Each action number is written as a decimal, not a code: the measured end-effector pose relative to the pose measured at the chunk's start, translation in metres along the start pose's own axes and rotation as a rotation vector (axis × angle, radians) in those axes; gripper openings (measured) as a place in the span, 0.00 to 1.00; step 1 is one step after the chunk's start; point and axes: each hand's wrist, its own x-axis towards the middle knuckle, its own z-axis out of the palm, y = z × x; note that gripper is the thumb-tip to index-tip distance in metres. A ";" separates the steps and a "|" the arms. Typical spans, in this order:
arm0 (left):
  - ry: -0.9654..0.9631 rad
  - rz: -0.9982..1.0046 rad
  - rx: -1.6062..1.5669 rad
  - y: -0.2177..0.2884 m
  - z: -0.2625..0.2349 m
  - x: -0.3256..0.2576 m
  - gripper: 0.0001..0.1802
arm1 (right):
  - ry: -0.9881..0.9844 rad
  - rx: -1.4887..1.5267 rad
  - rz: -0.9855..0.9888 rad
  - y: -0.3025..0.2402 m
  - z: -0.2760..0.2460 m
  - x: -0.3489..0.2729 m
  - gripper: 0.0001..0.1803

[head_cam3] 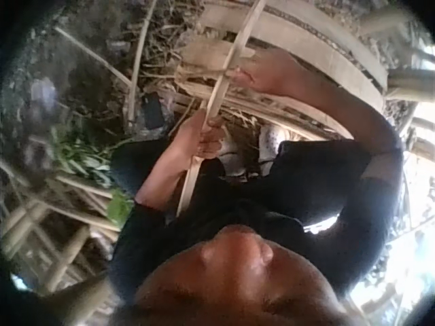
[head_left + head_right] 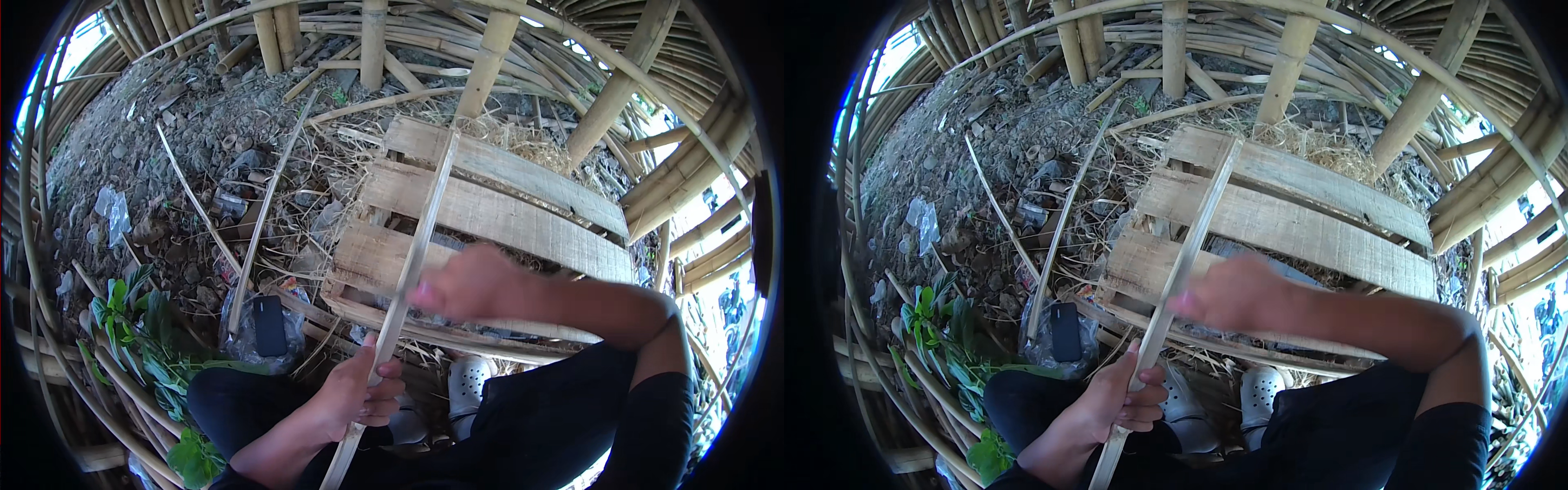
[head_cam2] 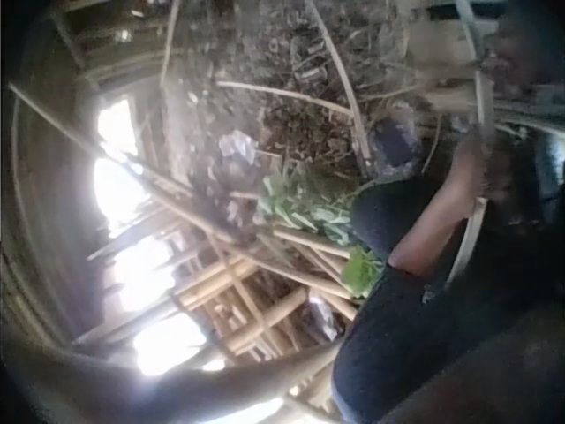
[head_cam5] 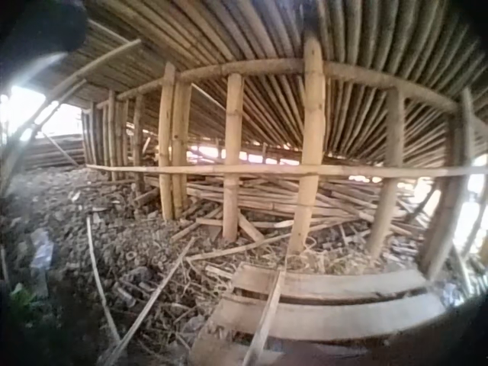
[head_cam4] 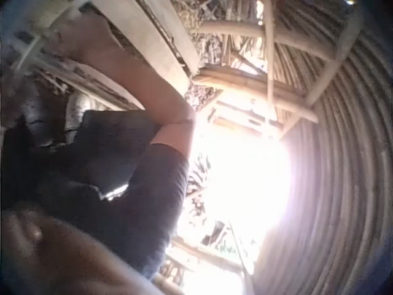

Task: The person scrapes and shapes a bamboo strip using a small knife.

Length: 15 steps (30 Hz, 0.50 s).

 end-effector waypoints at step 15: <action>0.011 -0.042 -0.022 -0.001 0.003 -0.003 0.27 | -0.162 -0.094 0.051 0.005 -0.016 0.009 0.32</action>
